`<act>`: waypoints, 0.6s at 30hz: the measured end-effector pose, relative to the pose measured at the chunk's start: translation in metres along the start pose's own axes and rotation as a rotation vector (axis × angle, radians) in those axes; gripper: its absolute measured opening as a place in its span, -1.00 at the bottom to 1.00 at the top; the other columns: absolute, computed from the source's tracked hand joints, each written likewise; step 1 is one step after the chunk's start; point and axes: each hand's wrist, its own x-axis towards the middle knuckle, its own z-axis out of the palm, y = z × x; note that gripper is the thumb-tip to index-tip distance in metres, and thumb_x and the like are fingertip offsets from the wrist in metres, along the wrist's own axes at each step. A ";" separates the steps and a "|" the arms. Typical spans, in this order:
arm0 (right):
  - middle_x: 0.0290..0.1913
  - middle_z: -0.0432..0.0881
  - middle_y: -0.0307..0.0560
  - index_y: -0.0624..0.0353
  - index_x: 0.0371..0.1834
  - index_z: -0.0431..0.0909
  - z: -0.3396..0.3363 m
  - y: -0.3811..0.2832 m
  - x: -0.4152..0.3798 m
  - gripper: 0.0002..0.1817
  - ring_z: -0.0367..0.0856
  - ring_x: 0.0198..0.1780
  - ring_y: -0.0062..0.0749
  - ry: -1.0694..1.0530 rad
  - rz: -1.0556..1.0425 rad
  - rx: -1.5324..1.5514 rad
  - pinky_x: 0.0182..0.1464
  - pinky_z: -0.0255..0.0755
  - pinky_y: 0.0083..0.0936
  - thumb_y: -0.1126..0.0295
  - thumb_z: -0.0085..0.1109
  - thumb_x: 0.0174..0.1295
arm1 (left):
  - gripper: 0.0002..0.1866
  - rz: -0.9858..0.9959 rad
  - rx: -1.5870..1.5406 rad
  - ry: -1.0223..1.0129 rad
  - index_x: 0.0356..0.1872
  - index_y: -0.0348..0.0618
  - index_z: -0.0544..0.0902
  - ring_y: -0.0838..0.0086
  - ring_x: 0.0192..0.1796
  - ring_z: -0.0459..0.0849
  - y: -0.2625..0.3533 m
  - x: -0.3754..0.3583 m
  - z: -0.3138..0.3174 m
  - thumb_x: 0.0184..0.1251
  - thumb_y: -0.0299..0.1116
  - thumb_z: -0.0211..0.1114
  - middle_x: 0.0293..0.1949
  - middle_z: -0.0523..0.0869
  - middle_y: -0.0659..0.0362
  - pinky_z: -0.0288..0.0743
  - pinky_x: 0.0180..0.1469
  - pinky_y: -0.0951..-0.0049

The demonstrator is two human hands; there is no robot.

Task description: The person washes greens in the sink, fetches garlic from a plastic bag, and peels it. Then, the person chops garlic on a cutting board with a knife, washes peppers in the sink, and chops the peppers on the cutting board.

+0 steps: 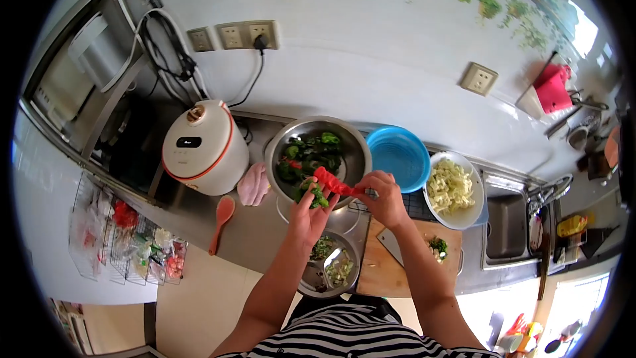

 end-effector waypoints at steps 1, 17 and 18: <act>-0.31 0.62 -0.16 0.11 -0.39 0.63 -0.006 -0.004 -0.009 -0.77 0.60 -0.19 -0.26 0.023 0.011 -0.017 -0.07 0.35 -0.40 0.53 0.45 -0.16 | -0.72 -0.024 0.006 -0.081 0.12 0.05 0.49 0.26 0.37 0.31 -0.007 0.001 0.000 0.45 -0.23 0.10 0.30 0.39 0.16 0.25 0.37 0.09; -0.35 0.63 -0.20 0.23 -0.37 0.58 -0.154 0.024 -0.254 -0.74 0.52 -0.30 -0.53 0.495 0.481 0.267 -0.22 0.41 -0.56 0.51 0.51 -0.09 | -0.67 -0.502 0.003 -0.212 0.15 0.04 0.47 0.23 0.30 0.41 -0.240 -0.072 0.102 0.44 -0.16 0.10 0.24 0.46 0.11 0.35 0.29 -0.02; -0.36 0.61 -0.25 0.21 -0.35 0.58 -0.163 0.038 -0.283 -0.73 0.49 -0.31 -0.57 0.510 0.550 0.271 -0.22 0.38 -0.60 0.48 0.51 -0.07 | -0.67 -0.524 0.006 -0.217 0.15 0.04 0.47 0.23 0.30 0.41 -0.264 -0.082 0.108 0.44 -0.16 0.10 0.24 0.46 0.11 0.35 0.29 -0.02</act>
